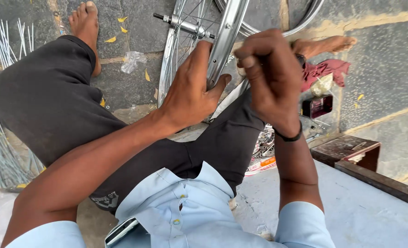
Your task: The recorder is shown assembling bicycle wheels by inserting spokes into the rim and hub while seated on the ground.
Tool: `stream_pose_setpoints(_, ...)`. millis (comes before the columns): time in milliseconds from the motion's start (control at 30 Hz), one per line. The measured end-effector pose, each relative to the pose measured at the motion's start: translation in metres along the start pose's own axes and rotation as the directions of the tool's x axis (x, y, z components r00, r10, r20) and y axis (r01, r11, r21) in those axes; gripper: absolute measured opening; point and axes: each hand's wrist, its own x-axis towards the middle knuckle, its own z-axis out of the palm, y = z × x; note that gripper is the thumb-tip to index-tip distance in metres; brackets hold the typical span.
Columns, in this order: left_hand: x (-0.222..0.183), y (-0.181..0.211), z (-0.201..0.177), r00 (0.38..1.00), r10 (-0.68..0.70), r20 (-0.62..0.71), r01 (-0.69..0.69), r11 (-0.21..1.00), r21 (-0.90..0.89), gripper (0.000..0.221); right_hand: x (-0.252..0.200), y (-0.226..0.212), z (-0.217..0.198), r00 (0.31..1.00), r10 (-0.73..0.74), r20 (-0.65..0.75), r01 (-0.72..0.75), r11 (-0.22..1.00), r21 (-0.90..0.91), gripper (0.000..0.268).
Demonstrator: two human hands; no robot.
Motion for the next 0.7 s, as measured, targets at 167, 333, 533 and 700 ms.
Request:
stream_pose_setpoints(167, -0.007, -0.013, 0.004, 0.990, 0.140, -0.009, -0.140, 0.989, -0.055, 0.041, -0.002, 0.001, 0.018, 0.995, 0.027, 0.098, -0.019, 0.997, -0.072, 0.033)
stream_pose_setpoints(333, -0.006, -0.017, 0.004, 0.990, 0.137, -0.034, -0.138, 0.989, -0.046, 0.040, 0.002, 0.011, 0.014, 0.983, 0.083, 0.162, -0.098, 0.991, 0.088, 0.039)
stream_pose_setpoints(533, -0.007, -0.020, 0.004, 0.986, 0.168, -0.019, -0.169, 0.984, -0.054, 0.045, 0.007, 0.014, 0.011, 0.978, 0.090, 0.186, -0.106, 0.991, 0.080, 0.035)
stream_pose_setpoints(700, -0.008, -0.021, 0.004, 0.988, 0.155, -0.009, -0.156, 0.986, -0.063, 0.046, 0.011, 0.004, 0.016, 0.972, 0.119, 0.201, -0.133, 0.990, 0.056, 0.032)
